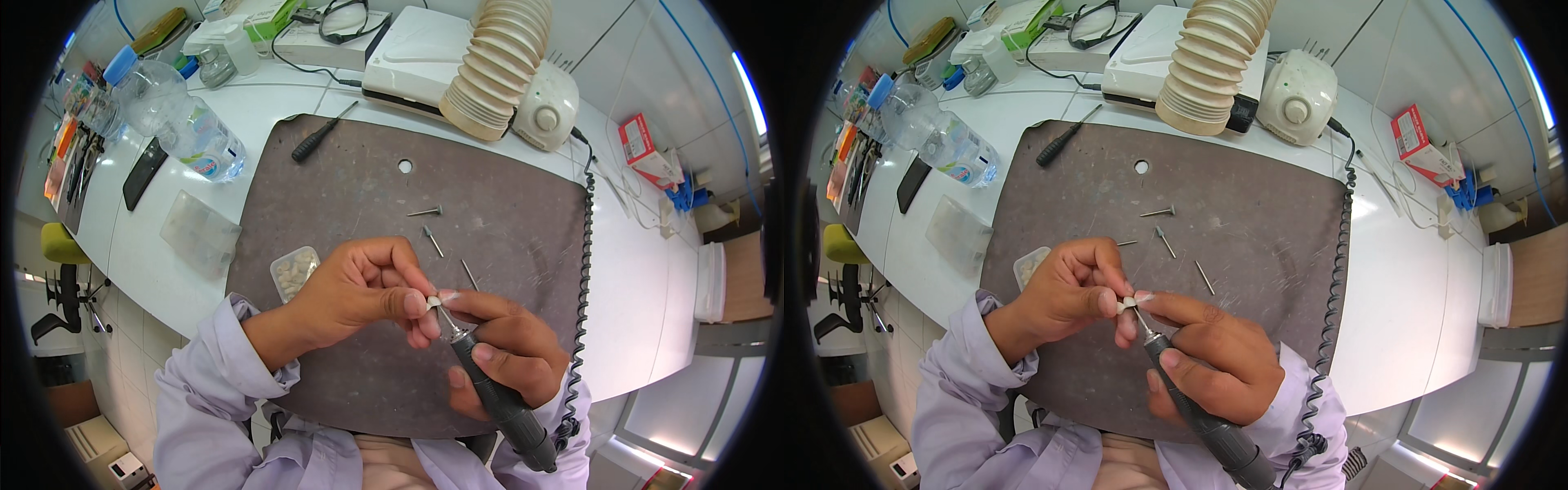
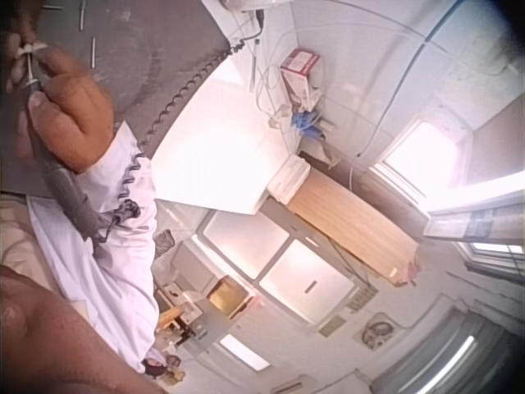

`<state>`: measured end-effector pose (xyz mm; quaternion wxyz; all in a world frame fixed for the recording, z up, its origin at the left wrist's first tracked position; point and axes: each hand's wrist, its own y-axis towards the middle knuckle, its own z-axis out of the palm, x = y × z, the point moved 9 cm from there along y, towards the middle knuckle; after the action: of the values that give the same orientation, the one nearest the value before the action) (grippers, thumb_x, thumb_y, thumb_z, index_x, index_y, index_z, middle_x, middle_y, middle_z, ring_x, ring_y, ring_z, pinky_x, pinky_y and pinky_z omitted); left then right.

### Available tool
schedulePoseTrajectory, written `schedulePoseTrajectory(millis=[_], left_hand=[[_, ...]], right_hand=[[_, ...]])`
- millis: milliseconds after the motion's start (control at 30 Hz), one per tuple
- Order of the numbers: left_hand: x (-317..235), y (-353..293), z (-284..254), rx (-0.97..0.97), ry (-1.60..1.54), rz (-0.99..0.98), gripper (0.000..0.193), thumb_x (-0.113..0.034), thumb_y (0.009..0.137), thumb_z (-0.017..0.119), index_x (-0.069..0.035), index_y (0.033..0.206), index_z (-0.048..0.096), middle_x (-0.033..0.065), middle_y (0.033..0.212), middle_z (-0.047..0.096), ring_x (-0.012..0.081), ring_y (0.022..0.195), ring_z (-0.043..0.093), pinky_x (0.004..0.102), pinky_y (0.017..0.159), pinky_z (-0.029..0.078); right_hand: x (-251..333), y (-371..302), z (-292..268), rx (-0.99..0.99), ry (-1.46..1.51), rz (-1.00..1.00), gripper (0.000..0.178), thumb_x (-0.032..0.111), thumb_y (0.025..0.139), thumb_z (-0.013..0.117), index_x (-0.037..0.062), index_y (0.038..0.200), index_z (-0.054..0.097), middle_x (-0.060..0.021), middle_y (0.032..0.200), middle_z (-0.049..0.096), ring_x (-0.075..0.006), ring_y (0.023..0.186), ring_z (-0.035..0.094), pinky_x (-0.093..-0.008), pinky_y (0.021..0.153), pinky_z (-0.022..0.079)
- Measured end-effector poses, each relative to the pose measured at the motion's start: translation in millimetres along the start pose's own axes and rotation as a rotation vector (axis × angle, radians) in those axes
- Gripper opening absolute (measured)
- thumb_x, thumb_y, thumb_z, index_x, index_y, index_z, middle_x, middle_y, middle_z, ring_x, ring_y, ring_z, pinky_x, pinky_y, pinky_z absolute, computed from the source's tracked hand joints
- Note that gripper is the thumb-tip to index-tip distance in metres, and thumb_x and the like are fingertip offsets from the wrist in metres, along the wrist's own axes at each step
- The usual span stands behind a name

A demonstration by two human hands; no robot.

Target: The person picks a dental prosthesis from a container and uses a dental micro motor tool to sharpen its edge.

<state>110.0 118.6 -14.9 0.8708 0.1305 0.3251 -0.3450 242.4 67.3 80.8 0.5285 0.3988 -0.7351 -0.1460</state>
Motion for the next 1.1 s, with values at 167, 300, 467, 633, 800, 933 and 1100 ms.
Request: schedulePoseTrajectory(millis=[167,300,467,633,800,933,1100], left_hand=[[-1.9,-1.2,-2.5,-0.074,0.048,-0.004,0.017,-0.01,0.098,0.074,0.0,0.105,0.062,0.0201,0.092,0.076,0.0284,0.081,0.077,0.0393,0.071,0.064],[-2.7,-1.3,-2.3,-0.08,0.048,0.013,0.017,-0.009,0.098,0.075,0.0,0.106,0.063,0.02,0.093,0.076,0.0281,0.081,0.077,0.0391,0.072,0.064],[-2.4,-1.6,-2.8,-0.078,0.05,0.01,0.017,-0.007,0.097,0.075,0.0,0.106,0.063,0.0189,0.093,0.076,0.0276,0.082,0.077,0.0391,0.073,0.064],[-2.0,-1.5,-3.0,-0.073,0.053,0.028,0.017,-0.005,0.096,0.076,0.0,0.105,0.063,0.0188,0.094,0.076,0.0274,0.082,0.077,0.0389,0.072,0.064],[-1.8,-1.7,-2.8,-0.067,0.057,0.022,0.016,-0.005,0.095,0.076,0.0,0.104,0.063,0.0189,0.096,0.076,0.0273,0.082,0.077,0.0394,0.072,0.064],[-0.9,-1.6,-2.6,-0.064,0.064,0.031,0.017,-0.005,0.095,0.077,0.0,0.103,0.062,0.0194,0.095,0.076,0.0269,0.083,0.077,0.0393,0.072,0.064],[0.0,-1.5,-4.5,-0.087,0.03,0.0,0.018,-0.004,0.095,0.076,0.0,0.104,0.062,0.021,0.097,0.076,0.0267,0.084,0.077,0.0393,0.074,0.065]], right_hand=[[-0.6,2.8,1.8,0.063,0.026,0.031,0.044,-0.005,0.082,0.078,0.0026,0.115,0.049,-0.0168,0.093,0.059,-0.0521,0.108,0.071,-0.0567,0.092,0.064],[0.2,3.8,2.5,0.052,-0.018,0.0,0.043,-0.004,0.082,0.078,0.0023,0.114,0.05,-0.0169,0.092,0.061,-0.0508,0.106,0.072,-0.0552,0.089,0.065],[0.3,5.0,2.6,0.049,-0.065,0.007,0.044,-0.004,0.08,0.08,0.0023,0.113,0.051,-0.017,0.09,0.064,-0.0485,0.105,0.074,-0.0529,0.087,0.066],[1.1,6.8,2.9,0.041,-0.107,0.002,0.044,-0.003,0.079,0.081,0.0029,0.111,0.053,-0.0172,0.09,0.065,-0.0476,0.104,0.074,-0.0512,0.086,0.067],[0.4,4.7,1.4,0.012,-0.073,-0.008,0.04,-0.004,0.079,0.083,0.0001,0.111,0.059,-0.0156,0.091,0.065,-0.0462,0.106,0.074,-0.047,0.081,0.067],[2.6,6.0,0.8,0.003,-0.091,0.007,0.035,-0.005,0.08,0.083,-0.001,0.108,0.062,-0.0143,0.09,0.065,-0.0461,0.107,0.074,-0.0449,0.078,0.067],[0.4,3.3,-0.1,0.006,-0.03,0.001,0.036,-0.005,0.08,0.081,0.0001,0.107,0.058,-0.0142,0.089,0.063,-0.0484,0.107,0.073,-0.0467,0.078,0.066]])
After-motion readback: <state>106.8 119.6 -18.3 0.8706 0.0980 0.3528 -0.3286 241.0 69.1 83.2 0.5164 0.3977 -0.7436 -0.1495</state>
